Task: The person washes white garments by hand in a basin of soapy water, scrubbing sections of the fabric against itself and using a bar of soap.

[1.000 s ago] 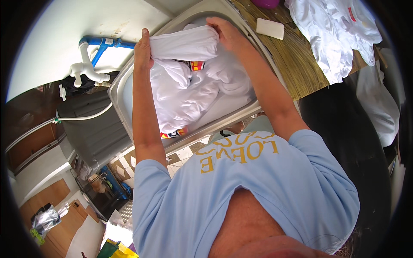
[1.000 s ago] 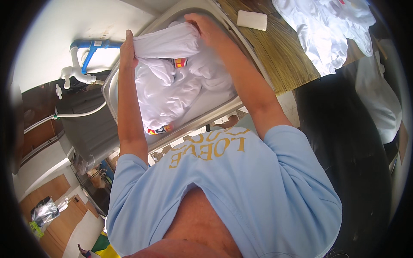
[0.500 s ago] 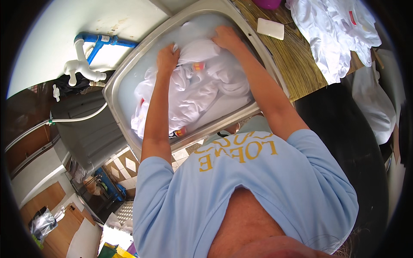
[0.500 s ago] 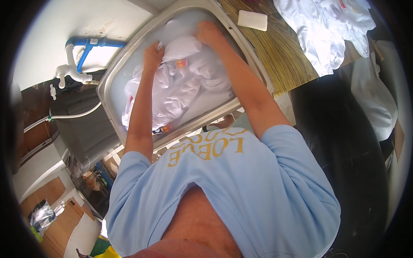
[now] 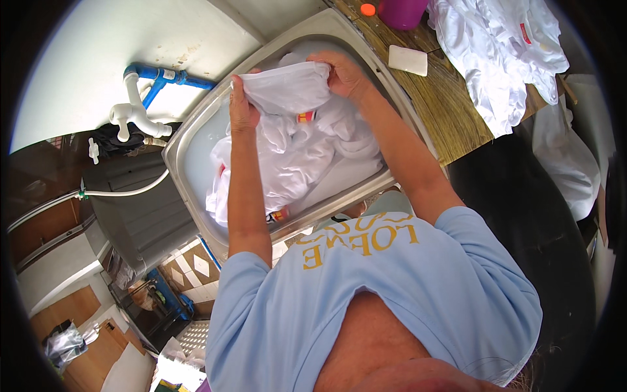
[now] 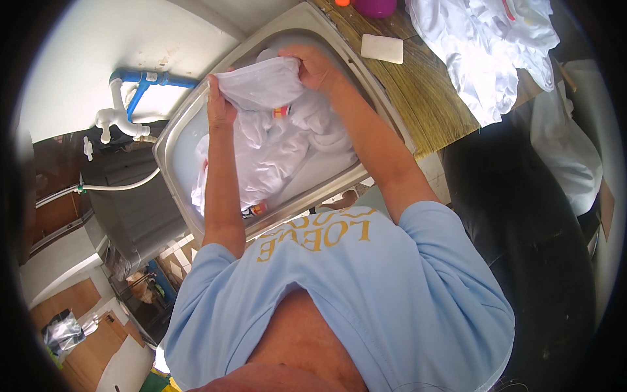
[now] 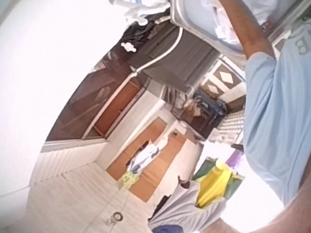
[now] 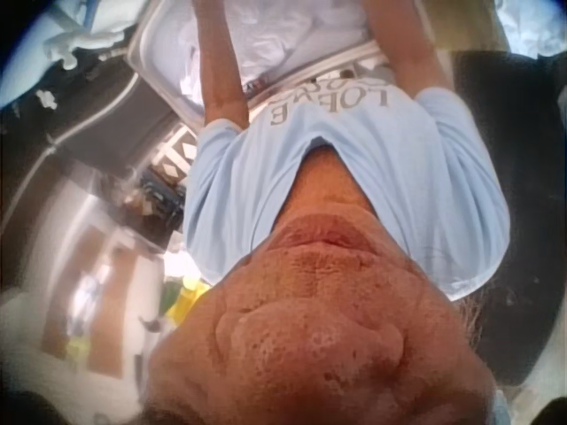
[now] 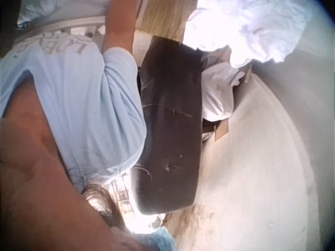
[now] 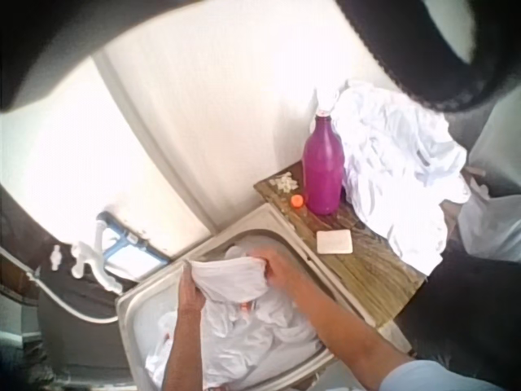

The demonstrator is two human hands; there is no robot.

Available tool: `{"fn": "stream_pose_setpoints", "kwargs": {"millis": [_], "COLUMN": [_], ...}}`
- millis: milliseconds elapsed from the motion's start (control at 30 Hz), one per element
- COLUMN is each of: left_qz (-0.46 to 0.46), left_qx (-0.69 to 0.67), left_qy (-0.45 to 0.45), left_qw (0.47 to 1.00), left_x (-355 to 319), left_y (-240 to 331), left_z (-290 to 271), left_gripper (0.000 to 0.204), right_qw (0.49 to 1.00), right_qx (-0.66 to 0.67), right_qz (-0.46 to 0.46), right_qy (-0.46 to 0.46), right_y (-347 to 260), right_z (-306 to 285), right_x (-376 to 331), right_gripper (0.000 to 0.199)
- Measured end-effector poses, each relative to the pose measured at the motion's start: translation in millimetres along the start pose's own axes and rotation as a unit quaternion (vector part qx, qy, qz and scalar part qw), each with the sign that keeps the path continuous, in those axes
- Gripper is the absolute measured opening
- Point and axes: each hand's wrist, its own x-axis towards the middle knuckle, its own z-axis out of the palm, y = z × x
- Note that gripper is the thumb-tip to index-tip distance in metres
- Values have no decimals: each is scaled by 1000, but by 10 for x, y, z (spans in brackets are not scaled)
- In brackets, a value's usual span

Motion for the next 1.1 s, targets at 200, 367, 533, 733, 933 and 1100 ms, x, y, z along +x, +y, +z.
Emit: {"fn": "stream_pose_setpoints", "kwargs": {"millis": [200,367,533,733,933,1100], "left_qz": [150,384,294,355,143,350], "left_qx": [207,565,498,394,188,455], "left_qy": [-158,-24,28,-44,111,-63], "left_qw": [954,730,815,847,965,817], "left_x": [-436,-297,273,19,153,-280], "left_y": [-549,-871,-667,-872,-328,-980], "left_z": [1257,1408,848,1027,920,1405], "left_gripper": [31,32,33,39,47,50], "right_qw": [998,987,987,984,963,993], "right_qx": [33,49,52,113,160,30], "right_qz": [-44,-106,16,5,59,-89], "right_qy": [9,-114,152,138,207,73], "right_y": [567,706,466,506,253,645], "right_z": [-595,-579,229,-48,128,-561], "right_x": [443,406,53,125,109,413], "right_gripper": [15,30,36,31,36,31]}}
